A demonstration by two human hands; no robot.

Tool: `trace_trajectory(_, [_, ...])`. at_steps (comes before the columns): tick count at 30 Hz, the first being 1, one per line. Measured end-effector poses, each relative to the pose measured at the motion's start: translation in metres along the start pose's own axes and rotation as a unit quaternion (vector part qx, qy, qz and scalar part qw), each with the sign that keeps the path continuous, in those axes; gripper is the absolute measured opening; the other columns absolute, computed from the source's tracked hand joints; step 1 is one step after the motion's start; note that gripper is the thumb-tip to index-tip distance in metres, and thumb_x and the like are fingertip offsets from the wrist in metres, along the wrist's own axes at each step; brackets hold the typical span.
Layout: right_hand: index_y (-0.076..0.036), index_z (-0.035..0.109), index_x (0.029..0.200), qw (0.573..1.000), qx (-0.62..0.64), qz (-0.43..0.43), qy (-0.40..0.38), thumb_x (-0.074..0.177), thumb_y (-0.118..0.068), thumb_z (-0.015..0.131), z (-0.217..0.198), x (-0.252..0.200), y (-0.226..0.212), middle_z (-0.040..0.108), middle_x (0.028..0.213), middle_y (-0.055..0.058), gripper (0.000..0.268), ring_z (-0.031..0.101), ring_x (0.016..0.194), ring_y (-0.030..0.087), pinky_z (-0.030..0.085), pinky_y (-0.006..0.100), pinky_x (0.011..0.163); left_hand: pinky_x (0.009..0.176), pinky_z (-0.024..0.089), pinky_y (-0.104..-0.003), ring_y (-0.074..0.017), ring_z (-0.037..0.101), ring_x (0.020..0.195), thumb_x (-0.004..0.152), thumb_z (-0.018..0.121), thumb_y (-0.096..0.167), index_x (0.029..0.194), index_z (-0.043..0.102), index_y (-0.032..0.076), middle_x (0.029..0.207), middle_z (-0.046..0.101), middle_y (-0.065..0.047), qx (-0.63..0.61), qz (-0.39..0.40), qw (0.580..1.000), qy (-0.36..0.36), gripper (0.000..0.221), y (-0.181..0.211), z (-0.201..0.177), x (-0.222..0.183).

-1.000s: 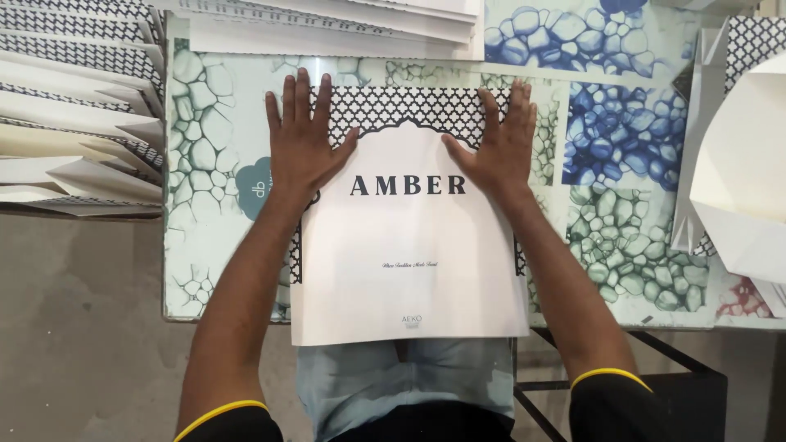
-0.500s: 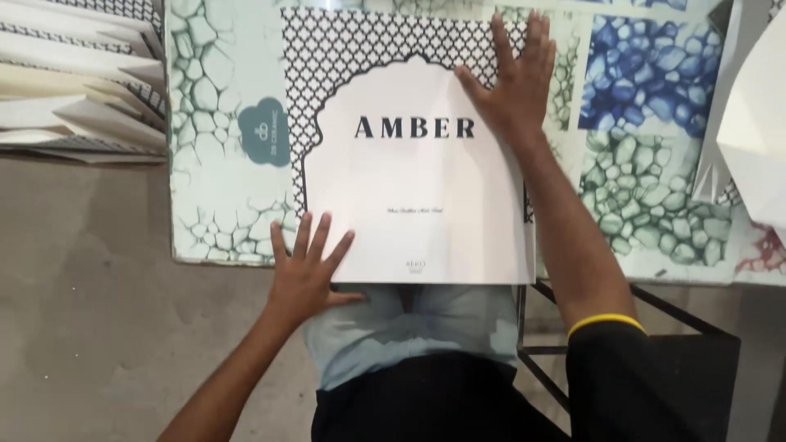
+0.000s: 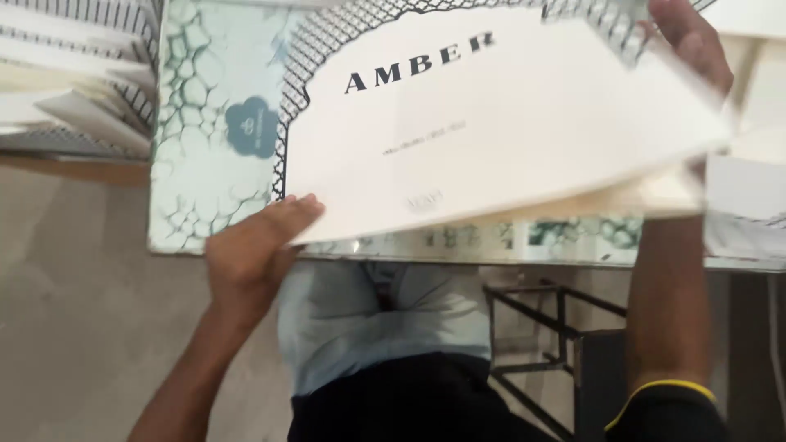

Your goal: Folding paper gift bags with 'AMBER' branding.

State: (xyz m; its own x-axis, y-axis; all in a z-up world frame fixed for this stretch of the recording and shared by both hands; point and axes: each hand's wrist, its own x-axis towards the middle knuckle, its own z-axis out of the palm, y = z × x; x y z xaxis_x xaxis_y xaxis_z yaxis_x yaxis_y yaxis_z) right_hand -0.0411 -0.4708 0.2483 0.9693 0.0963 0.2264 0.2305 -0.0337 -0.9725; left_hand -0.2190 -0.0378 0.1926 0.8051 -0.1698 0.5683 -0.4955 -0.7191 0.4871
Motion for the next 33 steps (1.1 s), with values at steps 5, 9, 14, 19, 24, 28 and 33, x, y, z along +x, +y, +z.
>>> trace_trajectory(5, [-0.002, 0.047, 0.157, 0.928, -0.295, -0.21, 0.09, 0.115, -0.032, 0.061, 0.028, -0.042, -0.028, 0.047, 0.163, 0.015, 0.053, 0.044, 0.152, 0.03, 0.037, 0.044, 0.125, 0.072, 0.056, -0.03, -0.0134, 0.072, 0.084, 0.097, 0.077, 0.017, 0.116, 0.076, 0.006, 0.1, 0.078, -0.008, -0.128, -0.224, 0.965, 0.038, 0.023, -0.007, 0.001, -0.003])
trace_trajectory(9, [-0.012, 0.051, 0.158, 0.768, -0.603, -0.218, 0.006, 0.107, -0.051, 0.075, 0.088, -0.056, 0.017, 0.03, 0.168, 0.021, 0.068, 0.026, 0.157, 0.039, 0.022, 0.066, 0.126, 0.074, 0.052, -0.025, -0.0057, 0.062, 0.083, 0.104, 0.069, 0.027, 0.113, 0.073, -0.001, 0.095, 0.075, -0.009, -0.248, -0.418, 0.87, 0.081, 0.03, -0.03, 0.048, -0.036])
trace_trajectory(14, [-0.02, 0.043, 0.159, 0.769, -0.622, -0.089, -0.115, 0.095, -0.064, 0.066, 0.142, -0.073, 0.165, 0.022, 0.17, 0.017, 0.081, 0.017, 0.155, 0.046, 0.006, 0.077, 0.117, 0.08, 0.051, -0.031, -0.0173, 0.064, 0.089, 0.1, 0.072, 0.031, 0.118, 0.071, -0.001, 0.102, 0.073, -0.013, -0.23, -0.498, 0.834, 0.056, 0.037, -0.054, 0.098, -0.083])
trace_trajectory(19, [-0.022, 0.037, 0.162, 0.754, -0.638, -0.087, -0.132, 0.095, -0.068, 0.062, 0.164, -0.079, 0.211, 0.015, 0.171, 0.015, 0.085, 0.011, 0.154, 0.048, 0.001, 0.082, 0.111, 0.108, 0.033, -0.058, -0.0388, 0.041, 0.134, 0.098, 0.067, 0.036, 0.159, 0.045, 0.014, 0.15, 0.045, -0.022, 0.208, -0.374, 0.901, -0.078, 0.068, -0.032, 0.133, -0.09])
trace_trajectory(24, [-0.025, 0.034, 0.164, 0.761, -0.634, -0.063, -0.12, 0.096, -0.069, 0.062, 0.177, -0.067, 0.213, 0.014, 0.171, 0.017, 0.086, 0.012, 0.153, 0.052, 0.002, 0.088, 0.106, 0.121, 0.014, -0.07, -0.0391, 0.017, 0.158, 0.092, 0.061, 0.059, 0.158, 0.041, 0.024, 0.17, 0.025, -0.015, 0.132, -0.198, 0.953, -0.187, 0.077, 0.001, 0.178, -0.069])
trace_trajectory(28, [-0.031, 0.032, 0.164, 0.754, -0.644, -0.024, -0.131, 0.094, -0.072, 0.06, 0.184, -0.032, 0.209, 0.013, 0.171, 0.016, 0.086, 0.012, 0.152, 0.053, 0.006, 0.091, 0.102, 0.11, 0.008, -0.083, -0.0424, 0.017, 0.154, 0.093, 0.056, 0.067, 0.157, 0.041, 0.026, 0.166, 0.028, -0.013, 0.164, -0.18, 0.955, -0.167, 0.078, -0.006, 0.2, -0.071])
trace_trajectory(33, [-0.039, 0.023, 0.164, 0.718, -0.669, 0.042, -0.189, 0.093, -0.079, 0.051, 0.197, 0.034, 0.222, 0.009, 0.173, 0.008, 0.086, 0.008, 0.153, 0.054, 0.011, 0.096, 0.096, 0.109, 0.008, -0.087, -0.0433, 0.019, 0.155, 0.095, 0.052, 0.07, 0.16, 0.039, 0.025, 0.167, 0.029, -0.015, 0.18, -0.163, 0.96, -0.137, 0.079, -0.009, 0.201, -0.07])
